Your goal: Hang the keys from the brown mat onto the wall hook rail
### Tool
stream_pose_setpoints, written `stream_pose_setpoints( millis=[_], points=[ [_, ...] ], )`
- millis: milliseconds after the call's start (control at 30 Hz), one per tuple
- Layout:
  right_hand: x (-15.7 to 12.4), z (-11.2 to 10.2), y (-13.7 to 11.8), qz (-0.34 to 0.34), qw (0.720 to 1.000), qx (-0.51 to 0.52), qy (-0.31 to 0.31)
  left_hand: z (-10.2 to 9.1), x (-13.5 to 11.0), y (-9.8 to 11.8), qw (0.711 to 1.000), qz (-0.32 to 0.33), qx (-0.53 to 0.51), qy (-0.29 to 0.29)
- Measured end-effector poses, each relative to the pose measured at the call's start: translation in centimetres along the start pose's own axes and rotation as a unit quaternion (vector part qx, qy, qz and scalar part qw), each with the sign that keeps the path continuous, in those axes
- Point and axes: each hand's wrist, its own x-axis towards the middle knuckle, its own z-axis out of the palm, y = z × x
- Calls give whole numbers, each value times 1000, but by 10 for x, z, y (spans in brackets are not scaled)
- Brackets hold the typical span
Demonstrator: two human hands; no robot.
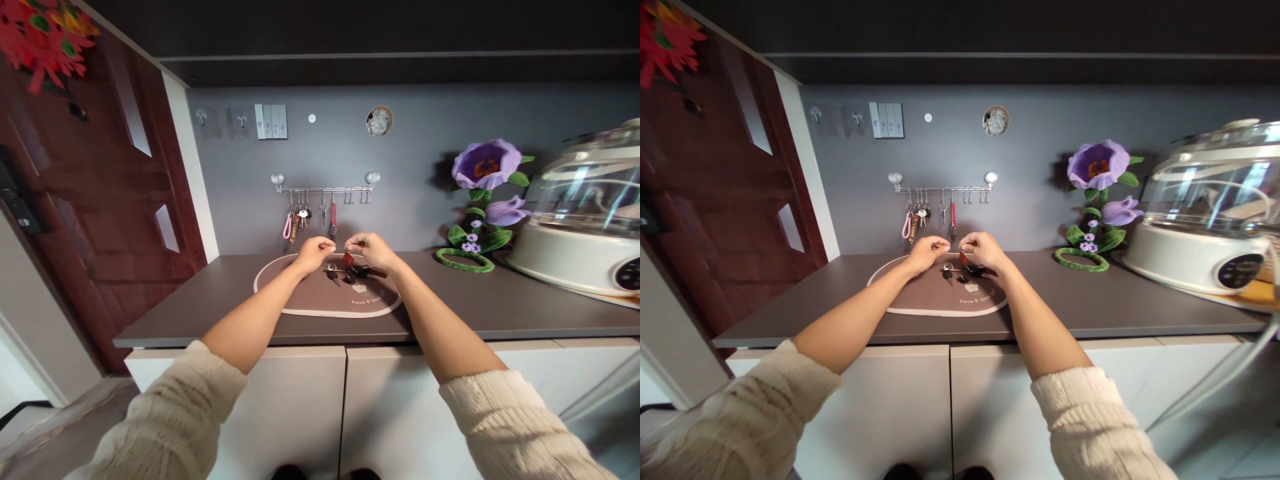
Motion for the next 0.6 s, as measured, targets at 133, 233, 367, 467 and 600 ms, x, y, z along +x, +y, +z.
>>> stream_pose_setpoints(
  millis=[133,233,367,467,600],
  points=[
    [0,0,0,6,999,48,5,1,0,2,1000,11,-18,-4],
    [-1,0,-3,14,996,89,11,2,0,4,999,22,-32,-8],
    [-2,2,-8,31,987,155,2,4,0,4,998,34,-50,-24],
    [-2,4,-10,38,980,196,-1,5,1,3,997,43,-57,-30],
    [-2,7,-10,52,968,246,6,5,1,4,996,53,-60,-32]
  ],
)
